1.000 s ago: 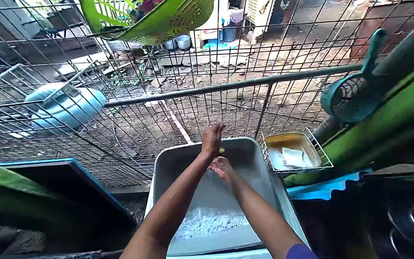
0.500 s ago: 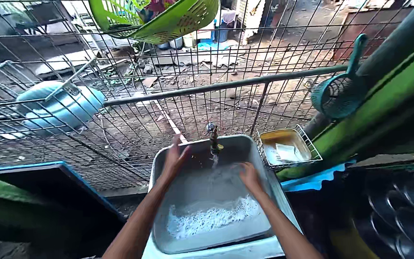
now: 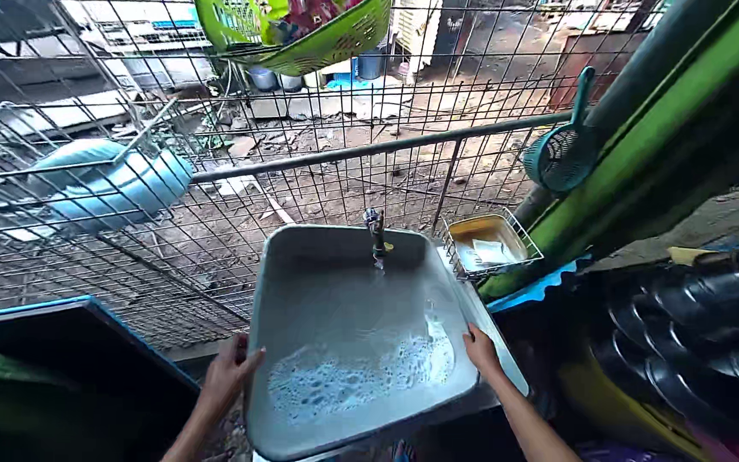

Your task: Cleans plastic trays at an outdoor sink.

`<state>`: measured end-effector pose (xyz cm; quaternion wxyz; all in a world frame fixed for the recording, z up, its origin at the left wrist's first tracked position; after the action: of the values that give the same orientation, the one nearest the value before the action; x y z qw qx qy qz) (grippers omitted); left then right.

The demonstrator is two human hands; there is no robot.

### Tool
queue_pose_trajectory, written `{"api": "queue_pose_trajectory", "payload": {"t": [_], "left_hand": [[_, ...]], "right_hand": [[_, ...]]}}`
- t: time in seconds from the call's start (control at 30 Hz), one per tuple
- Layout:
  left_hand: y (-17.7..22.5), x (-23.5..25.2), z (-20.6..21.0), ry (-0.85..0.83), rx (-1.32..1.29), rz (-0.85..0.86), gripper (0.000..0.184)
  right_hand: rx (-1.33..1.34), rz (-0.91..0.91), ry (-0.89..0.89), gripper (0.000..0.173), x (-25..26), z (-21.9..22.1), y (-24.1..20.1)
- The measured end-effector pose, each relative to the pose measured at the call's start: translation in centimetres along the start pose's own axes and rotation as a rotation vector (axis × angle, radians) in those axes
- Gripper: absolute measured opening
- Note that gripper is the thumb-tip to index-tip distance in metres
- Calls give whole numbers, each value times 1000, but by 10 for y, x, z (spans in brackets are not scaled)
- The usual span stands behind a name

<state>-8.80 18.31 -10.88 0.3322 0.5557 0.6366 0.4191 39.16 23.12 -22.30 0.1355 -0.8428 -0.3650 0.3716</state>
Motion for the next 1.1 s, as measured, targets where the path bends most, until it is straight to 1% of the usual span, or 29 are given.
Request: {"api": "queue_pose_trajectory", "payload": {"t": [0.07,0.13,0.17,0.23,0.37,0.5,0.6,0.7,0.8,0.87,1.0,1.07,1.1], "left_hand": [[43,-4,-18,25,-179,1,30],[72,-4,-32,29,-300,-40,19],[81,-4,-38,33,-325,-72,14],[84,-2,-46,39,-370,-153,8],[57,-2,-49,33,-473,-318,2],[31,-7,-37,46,-569,-464,13],[12,-11,-27,3,-600,-518,16],[-23,-9,-16,-58,-569,-525,18],[-49,-7,3,-193,-491,-495,27],[-68,-5,22,-271,-438,-460,32],[-98,1,60,-462,-236,-368,35],[-103,1,80,-566,-164,-372,37],[-104,0,91,-594,-171,-399,37]], "right_hand": [[51,-43,-2,36,-10,3,1],[71,-62,-41,31,-17,0,2],[68,-61,-75,30,-21,-4,0],[40,-60,-118,28,-29,-16,-4],[-114,-27,-135,28,-39,-63,-22],[-274,7,-130,30,-52,-112,-60],[-313,-2,-77,28,-68,-137,-92],[-343,-57,23,29,-94,-156,-127],[-294,-49,101,32,-124,-172,-163],[-258,-52,120,34,-140,-180,-185],[-196,-111,126,38,-177,-183,-220],[-171,-188,159,40,-198,-180,-232],[-154,-229,184,40,-209,-178,-236]]}}
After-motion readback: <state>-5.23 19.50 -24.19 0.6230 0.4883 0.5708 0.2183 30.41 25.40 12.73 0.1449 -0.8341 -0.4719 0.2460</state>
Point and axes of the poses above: each hand's wrist, its own x-axis towards the middle knuckle, its own z-axis out of the palm, y = z × x, the point moved 1 cm from there along x, towards the middle knuckle, and after that the axes turned 15 degrees about z, right-handed, at the moved point
